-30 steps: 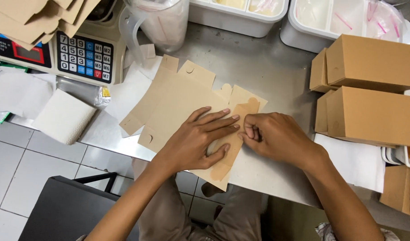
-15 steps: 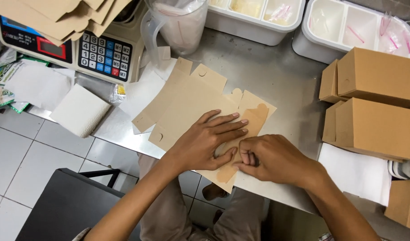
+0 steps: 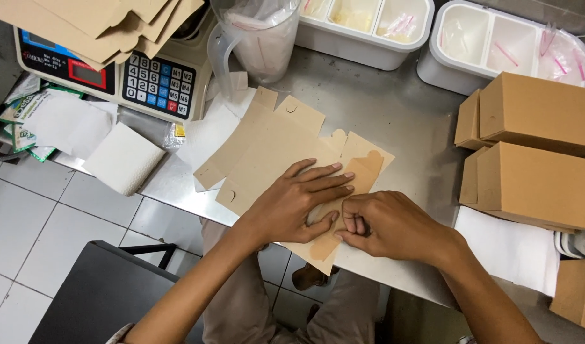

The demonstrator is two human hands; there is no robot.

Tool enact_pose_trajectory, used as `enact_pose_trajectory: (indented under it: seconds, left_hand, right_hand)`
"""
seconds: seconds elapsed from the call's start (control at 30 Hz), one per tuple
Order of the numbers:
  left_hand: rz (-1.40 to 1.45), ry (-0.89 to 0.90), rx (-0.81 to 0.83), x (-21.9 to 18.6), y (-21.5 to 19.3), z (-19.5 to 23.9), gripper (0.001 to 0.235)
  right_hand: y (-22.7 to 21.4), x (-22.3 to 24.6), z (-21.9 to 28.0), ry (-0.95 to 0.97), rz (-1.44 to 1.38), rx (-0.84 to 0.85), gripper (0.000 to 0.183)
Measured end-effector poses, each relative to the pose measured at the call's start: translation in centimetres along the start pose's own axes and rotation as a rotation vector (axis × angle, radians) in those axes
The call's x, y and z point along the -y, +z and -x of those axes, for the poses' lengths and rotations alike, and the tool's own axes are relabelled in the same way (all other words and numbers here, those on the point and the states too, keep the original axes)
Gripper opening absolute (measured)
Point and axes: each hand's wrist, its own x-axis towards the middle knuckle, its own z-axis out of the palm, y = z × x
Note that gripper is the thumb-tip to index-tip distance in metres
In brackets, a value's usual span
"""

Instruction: The person assembles flat cardboard pieces into small boxes by folding along pre-cut lines and securing flaps with adhesive. The person handles multiple pieces sequentially, folding and pressing each flap to form the box structure.

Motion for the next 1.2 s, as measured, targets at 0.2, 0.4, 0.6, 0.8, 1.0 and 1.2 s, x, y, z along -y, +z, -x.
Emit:
enact_pose_trajectory:
  seconds: [0.2, 0.4, 0.6, 0.8, 1.0, 1.2]
  left_hand:
    - [-0.002, 0.002, 0.011, 0.0, 0.0, -0.1, 0.045]
    - [0.01, 0.009, 0.025, 0.0, -0.2, -0.2, 0.044]
    - [-0.002, 0.015, 0.013, 0.0, -0.2, -0.1, 0.044]
    - [-0.006, 0.016, 0.0, -0.2, -0.2, -0.2, 0.043]
    - [0.004, 0.006, 0.011, -0.4, -0.5, -0.2, 0.042]
    - [0.011, -0.005, 0.022, -0.6, -0.8, -0.4, 0.043]
  right_hand:
    - [-1.0, -0.5, 0.2, 0.042, -0.027, -0.045, 0.014]
    - [-1.6, -1.7, 0.3, 0.108, -0.011, -0.163, 0.015]
    - [-1.9, -2.8, 0.0, 0.172, 0.048, -0.276, 0.015]
    - [-1.4, -4.0, -0.4, 0.172, 0.138, -0.393, 0.012]
    - [-1.0, -4.7, -0.6, 0.174, 0.163, -0.415, 0.013]
    - [-1.5, -3.7, -0.2, 0.161, 0.181, -0.381, 0.009]
